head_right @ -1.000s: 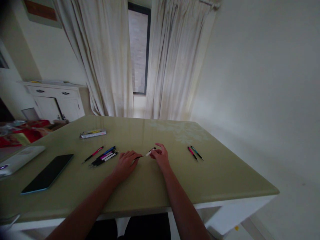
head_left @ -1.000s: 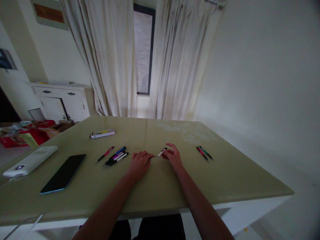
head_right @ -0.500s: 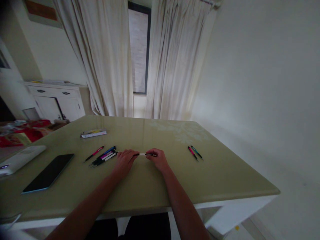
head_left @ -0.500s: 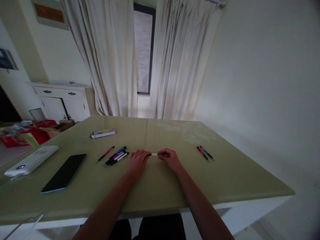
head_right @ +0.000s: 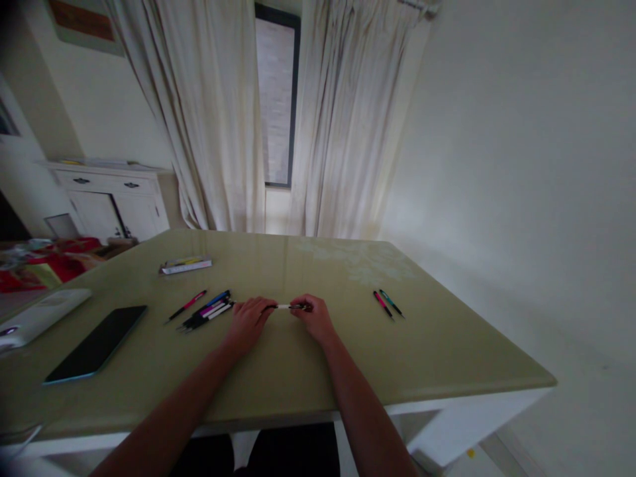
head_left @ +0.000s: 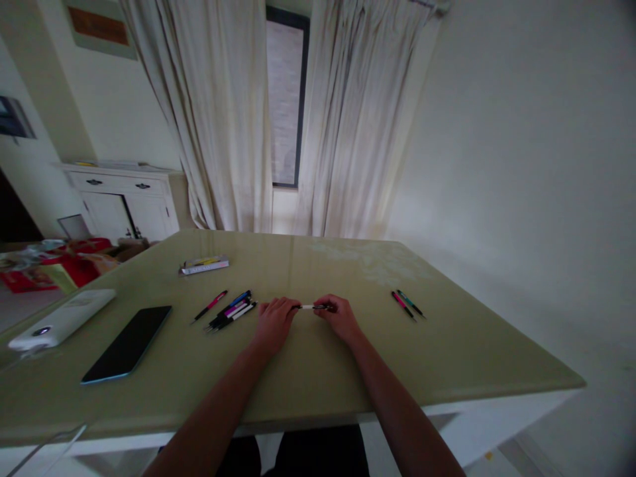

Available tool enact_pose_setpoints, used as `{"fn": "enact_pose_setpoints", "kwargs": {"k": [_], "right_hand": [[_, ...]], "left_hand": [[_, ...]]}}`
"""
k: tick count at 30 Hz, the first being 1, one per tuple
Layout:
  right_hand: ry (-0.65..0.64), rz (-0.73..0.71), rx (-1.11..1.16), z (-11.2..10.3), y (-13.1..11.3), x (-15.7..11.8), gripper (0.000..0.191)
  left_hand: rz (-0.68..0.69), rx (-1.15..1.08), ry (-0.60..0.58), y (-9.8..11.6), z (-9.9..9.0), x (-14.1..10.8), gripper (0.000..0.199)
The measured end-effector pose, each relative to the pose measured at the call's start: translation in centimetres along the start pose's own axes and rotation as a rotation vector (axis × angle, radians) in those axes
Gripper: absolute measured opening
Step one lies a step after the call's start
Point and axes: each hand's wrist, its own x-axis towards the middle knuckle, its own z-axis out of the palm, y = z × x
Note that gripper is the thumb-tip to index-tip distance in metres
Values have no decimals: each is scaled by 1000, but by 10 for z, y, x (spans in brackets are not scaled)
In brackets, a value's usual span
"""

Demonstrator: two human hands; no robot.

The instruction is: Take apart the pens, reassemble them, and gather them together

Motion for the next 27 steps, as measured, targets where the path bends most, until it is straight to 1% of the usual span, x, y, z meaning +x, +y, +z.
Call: {"fn": "enact_pose_setpoints", "kwargs": {"k": [3, 7, 13, 17, 19, 27], "right_hand": [[-2, 0, -2, 2, -2, -1, 20], [-22, 3, -5, 2, -3, -2, 20], [-30, -38, -73, 1, -5, -3, 17], [-131, -36, -120, 3, -10, -7, 19], [-159, -31, -126, 4, -12, -8, 21], [-77, -97, -118, 2, -10, -6, 20]], "left_hand": [[25, -1, -4, -2, 0, 0, 18], [30, -22, 27, -3, 0, -1, 19], [50, -50, -13, -8, 3, 1, 18], [53, -65, -4, -11, 2, 1, 18], [55, -55, -18, -11, 1, 1, 19], [49, 7, -148, -3, -1, 0, 26]]}}
